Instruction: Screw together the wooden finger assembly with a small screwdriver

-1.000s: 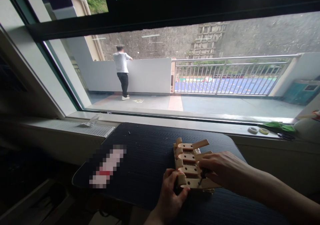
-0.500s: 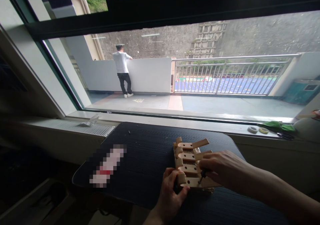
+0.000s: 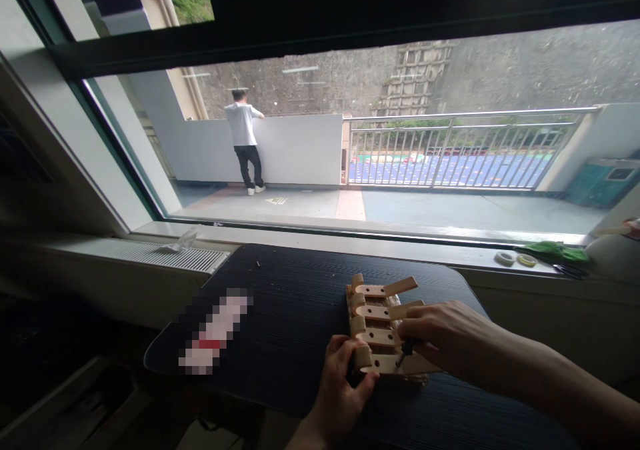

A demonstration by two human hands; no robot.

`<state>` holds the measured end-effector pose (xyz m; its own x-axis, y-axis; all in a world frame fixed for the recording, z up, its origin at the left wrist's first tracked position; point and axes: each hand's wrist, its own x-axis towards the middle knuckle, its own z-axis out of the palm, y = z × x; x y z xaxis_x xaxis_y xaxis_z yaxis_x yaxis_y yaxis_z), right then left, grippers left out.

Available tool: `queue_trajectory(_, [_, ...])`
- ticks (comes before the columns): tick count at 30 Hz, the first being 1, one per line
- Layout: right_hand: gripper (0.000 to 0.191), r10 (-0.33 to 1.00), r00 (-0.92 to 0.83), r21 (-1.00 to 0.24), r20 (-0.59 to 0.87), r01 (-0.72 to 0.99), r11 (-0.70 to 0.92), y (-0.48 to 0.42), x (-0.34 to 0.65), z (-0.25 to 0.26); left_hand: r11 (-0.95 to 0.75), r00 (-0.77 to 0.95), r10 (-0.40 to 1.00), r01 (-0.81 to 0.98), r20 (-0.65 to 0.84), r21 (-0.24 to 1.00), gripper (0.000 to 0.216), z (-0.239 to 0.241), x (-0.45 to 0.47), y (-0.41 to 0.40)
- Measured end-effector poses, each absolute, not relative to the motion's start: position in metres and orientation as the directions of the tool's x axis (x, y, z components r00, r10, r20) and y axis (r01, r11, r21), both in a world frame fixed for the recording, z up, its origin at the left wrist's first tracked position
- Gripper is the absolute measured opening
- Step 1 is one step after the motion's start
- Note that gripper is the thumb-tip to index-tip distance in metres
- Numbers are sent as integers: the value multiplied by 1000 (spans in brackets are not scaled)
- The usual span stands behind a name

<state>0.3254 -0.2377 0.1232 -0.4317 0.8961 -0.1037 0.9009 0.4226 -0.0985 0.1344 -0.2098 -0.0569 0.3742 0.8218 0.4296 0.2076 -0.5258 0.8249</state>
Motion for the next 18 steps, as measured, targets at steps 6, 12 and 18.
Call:
queue_trajectory(6, [17, 908, -407, -85, -104, 913, 399, -238, 325, 120, -522, 377, 823, 205, 425, 828, 32, -57, 135, -210])
queue_trajectory(12, [29, 888, -457, -151, -46, 882, 446, -241, 330, 122, -522, 381, 821, 200, 425, 829, 33, -57, 134, -211])
queue_trajectory(18, [28, 886, -461, -104, -54, 885, 454, -239, 330, 116, -519, 378, 825, 208, 421, 829, 31, -57, 135, -210])
